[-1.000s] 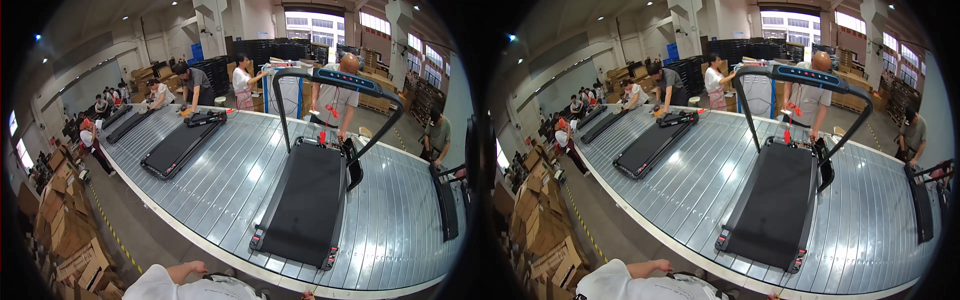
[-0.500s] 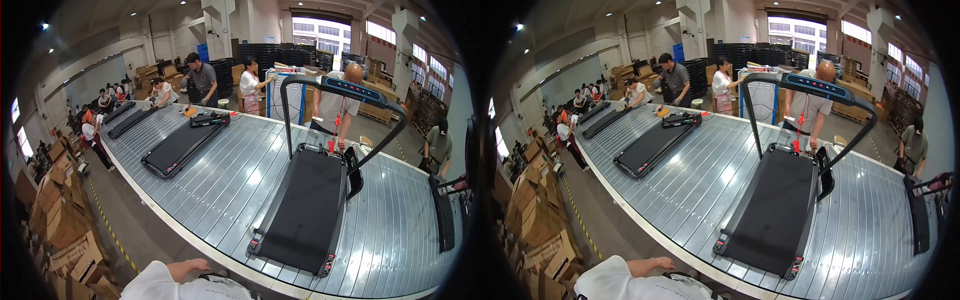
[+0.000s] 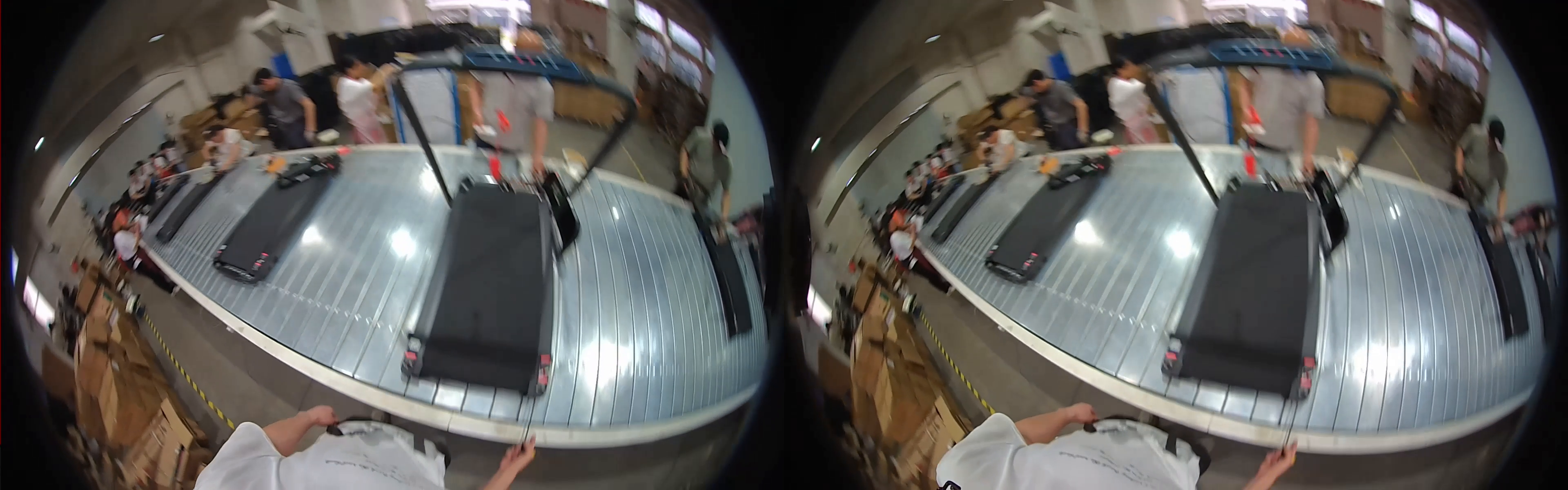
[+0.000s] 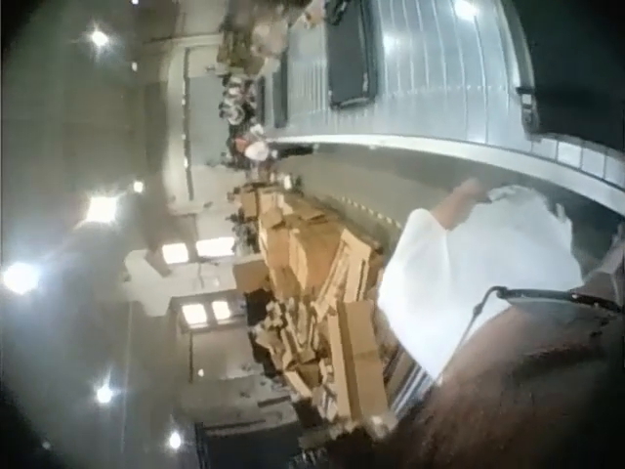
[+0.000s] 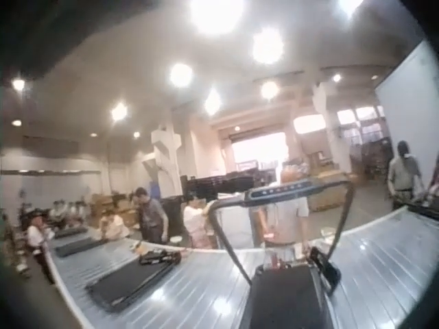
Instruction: Assembling and inspecting treadmills on a production line.
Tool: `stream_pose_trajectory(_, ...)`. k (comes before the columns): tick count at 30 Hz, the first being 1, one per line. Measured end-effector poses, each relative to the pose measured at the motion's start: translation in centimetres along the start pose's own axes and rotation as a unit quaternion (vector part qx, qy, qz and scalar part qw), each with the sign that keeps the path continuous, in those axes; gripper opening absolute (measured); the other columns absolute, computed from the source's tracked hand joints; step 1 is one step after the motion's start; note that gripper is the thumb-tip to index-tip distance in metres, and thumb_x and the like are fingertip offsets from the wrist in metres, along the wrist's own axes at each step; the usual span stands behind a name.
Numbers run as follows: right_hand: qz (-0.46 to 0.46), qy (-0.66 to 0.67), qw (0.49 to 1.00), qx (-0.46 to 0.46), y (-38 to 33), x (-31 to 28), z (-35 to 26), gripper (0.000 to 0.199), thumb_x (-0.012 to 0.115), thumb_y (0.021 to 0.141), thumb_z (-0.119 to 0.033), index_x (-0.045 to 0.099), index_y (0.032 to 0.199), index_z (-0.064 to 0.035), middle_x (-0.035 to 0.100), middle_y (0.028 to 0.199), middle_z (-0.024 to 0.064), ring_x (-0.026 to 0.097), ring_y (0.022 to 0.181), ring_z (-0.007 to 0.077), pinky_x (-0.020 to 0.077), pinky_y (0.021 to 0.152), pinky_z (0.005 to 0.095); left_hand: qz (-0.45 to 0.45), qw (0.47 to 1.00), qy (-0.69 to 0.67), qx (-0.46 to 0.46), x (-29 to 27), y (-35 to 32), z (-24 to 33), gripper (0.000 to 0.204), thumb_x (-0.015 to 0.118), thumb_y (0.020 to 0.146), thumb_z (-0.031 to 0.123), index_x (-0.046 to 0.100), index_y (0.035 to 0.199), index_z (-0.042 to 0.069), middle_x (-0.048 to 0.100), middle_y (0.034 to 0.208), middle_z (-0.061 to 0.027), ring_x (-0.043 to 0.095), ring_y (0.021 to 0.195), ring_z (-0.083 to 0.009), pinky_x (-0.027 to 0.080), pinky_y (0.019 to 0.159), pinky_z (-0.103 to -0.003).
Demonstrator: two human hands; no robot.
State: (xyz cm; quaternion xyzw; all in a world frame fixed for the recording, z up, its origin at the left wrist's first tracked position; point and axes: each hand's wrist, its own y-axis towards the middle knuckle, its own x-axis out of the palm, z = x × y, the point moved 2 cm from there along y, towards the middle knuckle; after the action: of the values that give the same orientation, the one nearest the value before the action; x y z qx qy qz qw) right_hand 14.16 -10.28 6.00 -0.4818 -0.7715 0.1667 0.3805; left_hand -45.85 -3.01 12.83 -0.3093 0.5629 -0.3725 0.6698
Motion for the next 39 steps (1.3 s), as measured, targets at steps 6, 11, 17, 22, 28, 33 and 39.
stream_pose_trajectory(6,0.001,0.027,0.994,-0.108,3.0,6.9,-2.9,0.040,0.050,0.091,-0.035,0.043,0.119,-0.0076,0.053,0.120,0.0094,0.054,0.075,0.0173,0.0499,0.063,0.0300,0.062,0.994,-0.085,-0.041,-5.8,4.6,4.9,0.040,0.056,0.082,0.044,0.069,0.086,0.006,0.067,0.084,-0.0151,0.064,0.082,-0.0304,0.049,0.074,-0.038)
stream_pose_trajectory(11,0.089,-0.310,0.903,-0.283,3.7,8.9,-2.6,0.041,0.033,0.097,-0.043,0.050,0.106,-0.0073,0.060,0.074,0.0057,0.051,0.054,0.0126,0.0436,0.049,0.0250,0.077,0.991,-0.085,-0.072,-5.6,4.4,3.9,0.039,0.056,0.082,0.042,0.070,0.088,0.007,0.067,0.085,-0.0139,0.064,0.082,-0.0283,0.049,0.074,-0.036)
stream_pose_trajectory(17,0.146,0.049,0.976,0.155,5.8,6.2,3.0,0.048,0.030,0.092,-0.057,0.044,0.104,-0.0127,0.045,0.059,0.0010,0.037,0.045,0.0126,0.0372,0.042,0.0255,0.034,0.997,-0.047,-0.041,-2.3,3.0,0.5,0.041,0.051,0.082,0.044,0.069,0.091,0.009,0.066,0.088,-0.0166,0.062,0.088,-0.0350,0.048,0.078,-0.039)
stream_pose_trajectory(22,0.145,-0.325,0.917,-0.178,-2.1,10.9,2.4,0.038,0.055,0.089,-0.029,0.048,0.117,-0.0031,0.054,0.112,0.0213,0.058,0.089,0.0303,0.0512,0.068,0.0443,0.038,0.994,-0.088,-0.045,-2.5,2.1,-5.3,0.041,0.051,0.082,0.046,0.069,0.093,0.011,0.067,0.084,-0.0155,0.063,0.085,-0.0331,0.049,0.077,-0.038)
stream_pose_trajectory(28,0.127,-0.700,0.530,-0.462,-3.3,17.2,1.0,0.019,0.056,0.072,0.003,0.060,0.091,0.0036,0.042,0.129,0.0246,0.043,0.118,0.0382,0.0333,0.101,0.0445,-0.044,0.984,-0.161,-0.058,-2.5,6.1,-10.3,0.044,0.053,0.082,0.047,0.069,0.094,0.008,0.066,0.074,-0.0131,0.064,0.073,-0.0282,0.049,0.070,-0.036)
stream_pose_trajectory(33,0.024,-0.743,0.514,-0.427,0.9,15.6,1.8,0.021,0.053,0.063,0.006,0.060,0.083,0.0036,0.058,0.098,0.0211,0.053,0.097,0.0365,0.0411,0.089,0.0430,-0.024,0.998,-0.054,-0.024,-7.0,12.9,-10.7,0.044,0.052,0.082,0.046,0.069,0.090,0.006,0.067,0.080,-0.0144,0.064,0.081,-0.0315,0.049,0.077,-0.038)
stream_pose_trajectory(39,-0.031,-0.417,0.908,-0.012,7.7,9.3,-2.4,0.021,0.046,0.054,0.007,0.059,0.070,0.0034,0.060,0.072,0.0148,0.060,0.074,0.0315,0.0477,0.069,0.0420,0.026,0.995,-0.098,-0.010,-7.1,13.3,3.7,0.043,0.052,0.082,0.045,0.069,0.086,0.005,0.067,0.081,-0.0132,0.064,0.082,-0.0303,0.049,0.078,-0.038)
